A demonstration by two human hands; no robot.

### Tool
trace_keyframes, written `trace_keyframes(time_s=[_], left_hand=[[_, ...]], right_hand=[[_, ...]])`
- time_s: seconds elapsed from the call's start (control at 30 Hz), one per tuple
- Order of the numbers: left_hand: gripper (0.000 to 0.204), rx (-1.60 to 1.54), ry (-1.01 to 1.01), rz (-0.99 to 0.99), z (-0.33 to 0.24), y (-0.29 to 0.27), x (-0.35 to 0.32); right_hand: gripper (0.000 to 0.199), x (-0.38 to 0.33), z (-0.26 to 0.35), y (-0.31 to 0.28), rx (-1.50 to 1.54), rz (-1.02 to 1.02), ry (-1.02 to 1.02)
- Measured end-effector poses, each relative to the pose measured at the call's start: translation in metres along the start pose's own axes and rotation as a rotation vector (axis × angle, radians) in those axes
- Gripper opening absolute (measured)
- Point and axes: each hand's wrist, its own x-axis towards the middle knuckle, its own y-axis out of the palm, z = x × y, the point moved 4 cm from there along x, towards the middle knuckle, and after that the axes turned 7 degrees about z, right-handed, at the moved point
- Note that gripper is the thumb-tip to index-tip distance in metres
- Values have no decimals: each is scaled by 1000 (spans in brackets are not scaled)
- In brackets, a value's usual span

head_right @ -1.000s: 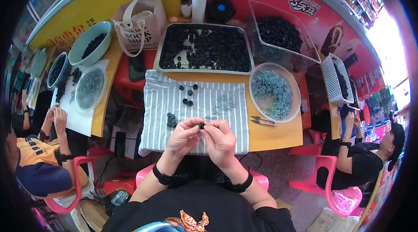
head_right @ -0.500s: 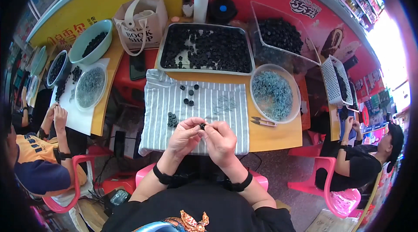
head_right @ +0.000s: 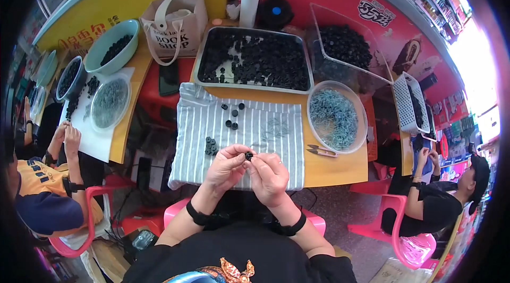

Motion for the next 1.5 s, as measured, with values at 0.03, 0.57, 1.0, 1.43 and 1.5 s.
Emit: trace_keyframes(time_s=[0.03, 0.57, 1.0, 1.43, 1.5], left_hand=[[21, -4, -3, 6, 0, 0, 0], [18, 74, 33, -58, 8, -9, -2], [17, 161, 77, -92, 9, -6, -2], [29, 238, 163, -11, 3, 7, -4], [29, 242, 163, -17, 1, 9, -3]], right_hand=[[20, 0, -1, 0, 1, 3, 1], [21, -1, -6, 1, -63, 81, -95], [24, -1, -21, 3, 211, 94, 217], [25, 8, -27, 12, 252, 87, 294], [27, 12, -22, 11, 194, 112, 221]])
